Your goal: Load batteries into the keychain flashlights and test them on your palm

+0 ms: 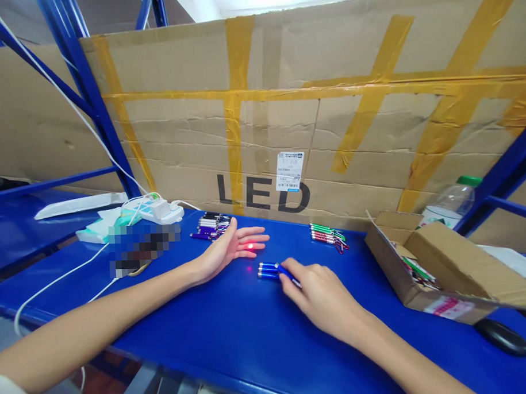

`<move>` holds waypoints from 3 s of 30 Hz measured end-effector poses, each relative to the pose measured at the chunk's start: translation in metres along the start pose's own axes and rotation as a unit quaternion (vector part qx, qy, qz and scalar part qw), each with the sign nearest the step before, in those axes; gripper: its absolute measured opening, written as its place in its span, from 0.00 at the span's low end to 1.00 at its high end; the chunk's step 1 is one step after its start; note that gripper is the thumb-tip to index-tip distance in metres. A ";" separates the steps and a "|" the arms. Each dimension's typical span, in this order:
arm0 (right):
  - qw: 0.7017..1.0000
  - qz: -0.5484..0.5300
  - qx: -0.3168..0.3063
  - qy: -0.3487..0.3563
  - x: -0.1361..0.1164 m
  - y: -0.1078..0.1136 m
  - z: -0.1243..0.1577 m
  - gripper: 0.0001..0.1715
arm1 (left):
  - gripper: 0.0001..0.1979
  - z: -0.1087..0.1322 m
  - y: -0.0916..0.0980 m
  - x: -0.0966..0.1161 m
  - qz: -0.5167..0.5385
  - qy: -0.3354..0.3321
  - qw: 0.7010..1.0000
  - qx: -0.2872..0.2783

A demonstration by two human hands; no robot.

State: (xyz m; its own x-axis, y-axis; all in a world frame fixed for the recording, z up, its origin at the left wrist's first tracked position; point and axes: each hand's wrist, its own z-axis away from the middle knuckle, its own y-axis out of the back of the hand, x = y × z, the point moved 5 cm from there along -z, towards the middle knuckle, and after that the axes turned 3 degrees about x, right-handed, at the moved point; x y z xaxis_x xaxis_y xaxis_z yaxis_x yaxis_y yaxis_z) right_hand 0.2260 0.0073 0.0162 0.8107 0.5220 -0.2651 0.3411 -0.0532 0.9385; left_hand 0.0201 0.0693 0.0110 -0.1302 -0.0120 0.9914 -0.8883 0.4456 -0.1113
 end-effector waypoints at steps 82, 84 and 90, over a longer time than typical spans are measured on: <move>0.978 -0.173 0.111 -0.038 -0.003 0.023 0.007 0.17 | 0.46 0.001 -0.001 -0.002 -0.007 -0.001 1.000 -0.012; 0.984 -0.160 0.075 -0.032 -0.006 0.021 0.006 0.15 | 0.46 0.001 -0.001 -0.001 -0.006 0.000 1.000 -0.009; 0.983 -0.162 0.076 -0.034 -0.008 0.014 0.005 0.15 | 0.46 0.000 0.000 0.000 -0.001 0.000 1.000 0.000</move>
State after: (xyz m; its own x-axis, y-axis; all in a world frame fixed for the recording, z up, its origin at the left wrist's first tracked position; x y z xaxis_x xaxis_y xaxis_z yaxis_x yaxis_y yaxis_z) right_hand 0.2267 -0.0019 0.0300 0.6758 0.4755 -0.5632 0.6493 -0.0225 0.7602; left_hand 0.0203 0.0691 0.0107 -0.1288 -0.0116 0.9916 -0.8887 0.4450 -0.1102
